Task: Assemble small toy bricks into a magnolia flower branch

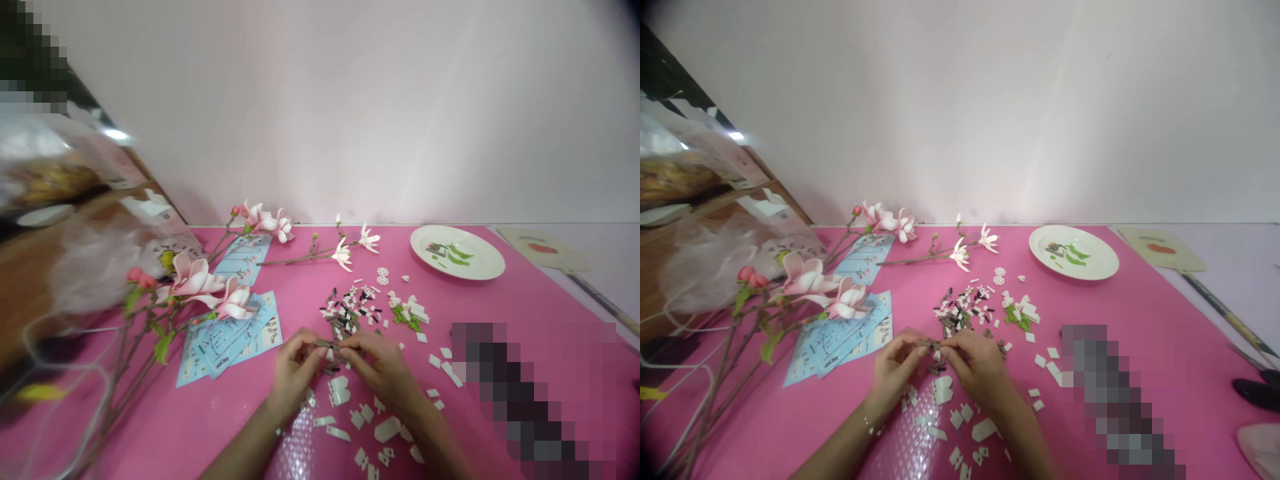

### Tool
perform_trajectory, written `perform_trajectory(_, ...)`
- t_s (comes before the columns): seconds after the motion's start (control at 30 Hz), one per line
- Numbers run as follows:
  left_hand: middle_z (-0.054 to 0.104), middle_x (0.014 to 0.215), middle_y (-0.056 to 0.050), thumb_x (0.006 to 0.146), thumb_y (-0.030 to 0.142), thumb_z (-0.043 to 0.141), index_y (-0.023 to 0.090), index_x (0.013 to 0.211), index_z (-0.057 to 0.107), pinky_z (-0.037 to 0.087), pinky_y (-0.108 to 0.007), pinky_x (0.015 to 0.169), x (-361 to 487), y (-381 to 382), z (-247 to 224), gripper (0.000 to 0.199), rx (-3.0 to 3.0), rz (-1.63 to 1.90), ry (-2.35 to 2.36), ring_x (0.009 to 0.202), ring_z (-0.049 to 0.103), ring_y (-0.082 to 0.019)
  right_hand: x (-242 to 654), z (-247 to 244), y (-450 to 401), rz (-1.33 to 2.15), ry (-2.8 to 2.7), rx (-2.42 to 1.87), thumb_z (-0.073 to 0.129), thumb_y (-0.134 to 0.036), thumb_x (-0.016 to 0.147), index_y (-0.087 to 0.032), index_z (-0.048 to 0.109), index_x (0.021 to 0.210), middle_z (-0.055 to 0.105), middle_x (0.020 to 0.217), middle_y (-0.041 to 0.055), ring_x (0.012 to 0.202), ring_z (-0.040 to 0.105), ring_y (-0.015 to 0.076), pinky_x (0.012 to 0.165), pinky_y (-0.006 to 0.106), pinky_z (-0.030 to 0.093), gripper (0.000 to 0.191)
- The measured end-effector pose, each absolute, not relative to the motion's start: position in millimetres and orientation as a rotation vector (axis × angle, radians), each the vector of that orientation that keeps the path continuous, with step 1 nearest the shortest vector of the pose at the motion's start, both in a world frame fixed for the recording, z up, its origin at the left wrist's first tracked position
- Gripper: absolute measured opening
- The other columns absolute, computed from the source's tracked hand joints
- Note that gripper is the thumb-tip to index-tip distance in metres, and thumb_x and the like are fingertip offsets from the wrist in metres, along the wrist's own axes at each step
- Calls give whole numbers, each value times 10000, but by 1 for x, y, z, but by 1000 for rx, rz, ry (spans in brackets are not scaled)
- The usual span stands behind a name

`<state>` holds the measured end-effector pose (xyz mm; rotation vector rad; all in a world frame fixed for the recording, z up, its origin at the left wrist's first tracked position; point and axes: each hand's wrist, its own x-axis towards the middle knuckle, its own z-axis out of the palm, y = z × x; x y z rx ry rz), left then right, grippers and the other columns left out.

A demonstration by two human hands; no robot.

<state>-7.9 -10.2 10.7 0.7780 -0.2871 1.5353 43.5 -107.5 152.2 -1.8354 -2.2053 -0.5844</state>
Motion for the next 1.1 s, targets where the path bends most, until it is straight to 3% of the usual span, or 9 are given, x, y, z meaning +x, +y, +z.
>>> perform_trajectory(0.1, 569, 752, -13, 803, 312, 673, 155, 767, 596, 447, -211, 595, -7, -11, 11, 178, 763, 1502, -293, 654, 542, -120, 42, 153, -107, -630, -2196, -1857, 603, -245, 849, -217, 678, 888, 656, 786, 20, 705, 588, 158, 640, 261, 440, 90)
perform_trajectory(0.27, 546, 677, 17, 813, 366, 654, 148, 766, 567, 382, -187, 477, -11, -14, 11, 239, 766, 1412, -318, 488, 461, -72, 40, 156, -107, -662, -2239, -1816, 625, -205, 835, -205, 661, 780, 635, 758, 19, 728, 571, 162, 653, 264, 428, 65)
perform_trajectory(0.53, 472, 560, 51, 845, 387, 610, 147, 712, 511, 321, -178, 462, -13, -14, 11, 291, 760, 1328, -354, 454, 398, -63, 46, 154, -106, -786, -2348, -1641, 636, -196, 837, -207, 674, 810, 638, 780, 26, 755, 576, 169, 691, 292, 425, 48)
perform_trajectory(0.77, 518, 621, 26, 796, 404, 659, 146, 679, 524, 370, -194, 587, -17, -13, 11, 314, 764, 1326, -381, 597, 464, -98, 40, 156, -108, -798, -2383, -1531, 653, -208, 825, -200, 659, 815, 638, 784, 34, 764, 578, 176, 685, 300, 438, 14)
perform_trajectory(1.1, 500, 606, 6, 857, 459, 564, 139, 625, 527, 351, -210, 565, -17, -15, 7, 396, 844, 1294, -407, 572, 424, -105, 37, 157, -107, -791, -2358, -1433, 669, -196, 807, -188, 660, 768, 626, 742, 27, 746, 575, 167, 704, 308, 455, 41)
